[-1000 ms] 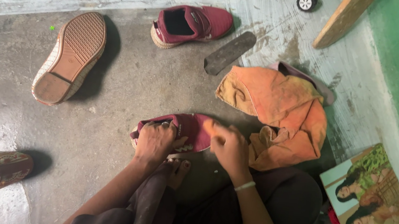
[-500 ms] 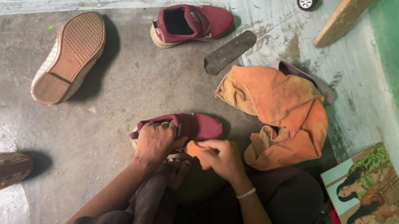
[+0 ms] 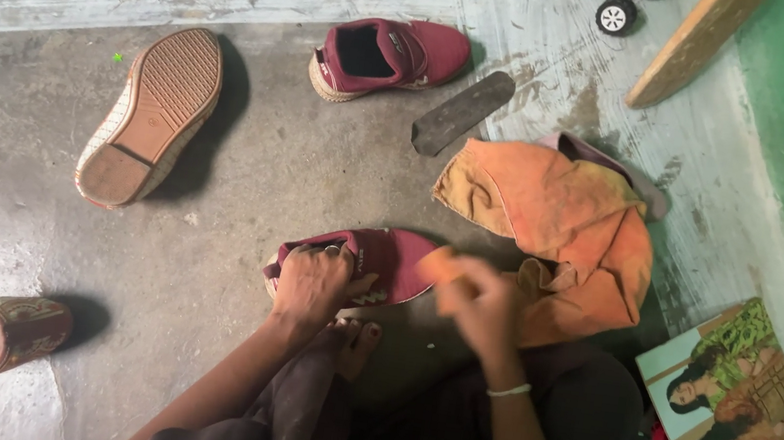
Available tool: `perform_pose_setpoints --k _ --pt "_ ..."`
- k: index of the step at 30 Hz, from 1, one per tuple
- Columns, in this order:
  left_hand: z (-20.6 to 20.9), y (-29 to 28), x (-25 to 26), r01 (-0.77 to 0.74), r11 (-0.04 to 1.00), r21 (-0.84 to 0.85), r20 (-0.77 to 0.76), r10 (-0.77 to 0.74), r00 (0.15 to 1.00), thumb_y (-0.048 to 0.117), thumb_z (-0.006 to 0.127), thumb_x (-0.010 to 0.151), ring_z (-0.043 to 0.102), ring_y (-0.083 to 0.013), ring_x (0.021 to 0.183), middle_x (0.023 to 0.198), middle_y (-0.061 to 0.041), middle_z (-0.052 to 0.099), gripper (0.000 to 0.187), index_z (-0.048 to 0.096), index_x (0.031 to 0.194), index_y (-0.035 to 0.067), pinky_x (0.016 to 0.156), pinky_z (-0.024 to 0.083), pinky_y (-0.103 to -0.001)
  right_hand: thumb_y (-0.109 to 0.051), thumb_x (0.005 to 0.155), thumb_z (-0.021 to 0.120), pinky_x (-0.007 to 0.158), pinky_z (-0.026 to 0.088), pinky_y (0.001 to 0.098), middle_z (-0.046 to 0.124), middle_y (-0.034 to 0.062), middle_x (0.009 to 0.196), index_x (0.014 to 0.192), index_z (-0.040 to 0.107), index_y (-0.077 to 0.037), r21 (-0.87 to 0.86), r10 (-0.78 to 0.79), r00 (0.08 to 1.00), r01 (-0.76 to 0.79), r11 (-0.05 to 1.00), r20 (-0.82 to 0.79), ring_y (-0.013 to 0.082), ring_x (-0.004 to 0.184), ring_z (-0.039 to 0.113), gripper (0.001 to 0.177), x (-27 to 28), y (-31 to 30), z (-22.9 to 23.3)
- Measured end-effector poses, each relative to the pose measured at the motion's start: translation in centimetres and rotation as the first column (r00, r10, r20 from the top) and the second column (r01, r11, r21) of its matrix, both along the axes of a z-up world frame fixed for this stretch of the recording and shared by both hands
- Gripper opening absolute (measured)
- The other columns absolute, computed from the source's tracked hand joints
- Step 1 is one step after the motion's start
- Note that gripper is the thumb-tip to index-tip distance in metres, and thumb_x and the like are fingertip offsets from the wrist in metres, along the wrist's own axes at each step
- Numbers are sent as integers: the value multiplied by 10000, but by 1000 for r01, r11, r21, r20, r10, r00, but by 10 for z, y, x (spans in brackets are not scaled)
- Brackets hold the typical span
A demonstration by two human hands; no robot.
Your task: The recorder is seen cleaning and polishing various pairs of shoes using a cloth and a brush.
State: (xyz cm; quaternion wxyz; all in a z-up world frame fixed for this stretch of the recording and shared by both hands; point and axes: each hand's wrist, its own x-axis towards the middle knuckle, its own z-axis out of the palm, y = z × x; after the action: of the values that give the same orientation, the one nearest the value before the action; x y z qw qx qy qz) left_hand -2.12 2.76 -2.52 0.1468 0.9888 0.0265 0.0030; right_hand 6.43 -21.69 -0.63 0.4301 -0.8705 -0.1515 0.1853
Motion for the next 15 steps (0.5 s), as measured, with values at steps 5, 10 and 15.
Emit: perform_pose_setpoints --k 5,10,15 --pt "3 1 19 -359 899 -249 -394 245 886 649 627 961 708 -312 808 843 -176 718 606 678 922 46 735 537 -431 -272 761 777 918 471 540 716 168 1119 1114 741 -65 -374 72 551 458 807 831 363 1075 677 411 29 5 38" --pt "62 18 17 -263 886 -381 -369 115 922 588 706 903 705 -343 863 859 -185 725 558 654 991 40 791 529 -476 -203 878 749 951 515 465 662 160 1236 1174 717 -84 -229 22 763 166 959 645 374 1143 639 320 83 66 8" --pt "94 49 1 -25 971 -236 -252 -36 967 421 826 747 700 -292 934 884 -107 739 415 680 956 95 827 531 -443 -263 814 791 877 512 495 655 157 1200 1172 714 -59 -296 144 763 65 953 631 397 1088 624 419 122 145 -15"
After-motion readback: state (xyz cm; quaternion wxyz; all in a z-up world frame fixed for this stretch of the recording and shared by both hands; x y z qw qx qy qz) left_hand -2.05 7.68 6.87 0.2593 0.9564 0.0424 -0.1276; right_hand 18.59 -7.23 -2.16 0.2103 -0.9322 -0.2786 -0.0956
